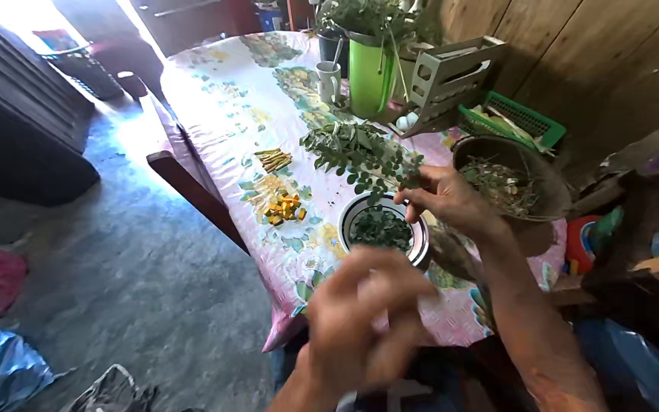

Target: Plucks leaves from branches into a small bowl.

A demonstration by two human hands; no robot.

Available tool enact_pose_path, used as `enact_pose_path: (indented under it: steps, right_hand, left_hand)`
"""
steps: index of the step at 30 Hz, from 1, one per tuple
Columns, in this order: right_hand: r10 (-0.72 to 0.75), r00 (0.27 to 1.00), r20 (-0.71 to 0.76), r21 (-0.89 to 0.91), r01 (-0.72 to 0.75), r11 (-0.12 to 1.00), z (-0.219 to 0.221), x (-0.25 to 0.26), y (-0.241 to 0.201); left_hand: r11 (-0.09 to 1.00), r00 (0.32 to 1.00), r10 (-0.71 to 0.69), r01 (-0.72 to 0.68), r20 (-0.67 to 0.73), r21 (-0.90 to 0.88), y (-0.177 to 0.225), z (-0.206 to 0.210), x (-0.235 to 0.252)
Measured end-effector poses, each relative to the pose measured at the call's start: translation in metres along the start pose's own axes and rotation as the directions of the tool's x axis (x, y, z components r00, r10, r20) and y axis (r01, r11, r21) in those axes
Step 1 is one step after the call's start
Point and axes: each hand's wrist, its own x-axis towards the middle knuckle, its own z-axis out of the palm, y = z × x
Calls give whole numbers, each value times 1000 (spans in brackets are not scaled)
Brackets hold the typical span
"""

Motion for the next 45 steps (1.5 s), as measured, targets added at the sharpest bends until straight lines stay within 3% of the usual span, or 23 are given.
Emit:
enact_pose_path:
  steps: [2, 4, 6, 10, 13, 19, 23, 26, 30, 35, 38, 45]
  right_hand:
    - [-35, 998, -48, 13, 35, 999, 10, -3, 8]
    - [-73, 992, -103, 5, 74, 997, 19, -1, 20]
    - [-114, 984, -139, 40, 120, 992, 26, 6, 28]
    - [-178, 975, -136, 135, 196, 971, 31, 15, 35]
    - [-148, 983, -106, 158, 163, 974, 27, 7, 35]
    - [-75, 997, 0, 361, 70, 930, 16, -1, 36]
    - [-127, 992, -20, 439, 123, 890, 14, -2, 36]
    - [-207, 978, -11, 470, 188, 863, 14, -2, 36]
    - [-238, 971, -8, 519, 207, 829, 16, -1, 32]
    - [-286, 958, 1, 569, 235, 788, 17, 0, 34]
    - [-326, 945, -6, 565, 272, 779, 18, 1, 35]
    - [-381, 923, -56, 426, 367, 827, 21, 2, 39]
  left_hand:
    - [969, 968, -245, 247, -54, 19, -49, 12, 0]
    - [862, 863, -501, 491, -62, -127, -80, 20, 1]
    - [782, 792, -606, 573, -79, -245, -98, 26, 4]
    - [750, 765, -634, 572, -114, -333, -112, 30, 19]
    - [748, 772, -629, 571, -86, -338, -119, 31, 29]
    - [579, 721, -689, 605, 68, -547, -118, 34, 35]
    - [466, 663, -734, 647, 144, -604, -118, 37, 29]
    - [486, 711, -695, 575, 109, -658, -118, 38, 27]
    - [598, 795, -605, 497, 53, -629, -118, 37, 30]
    - [750, 921, -389, 316, -1, -581, -120, 41, 32]
    - [781, 942, -333, 251, -43, -571, -119, 44, 32]
    - [886, 941, -336, 301, -42, -352, -110, 36, 34]
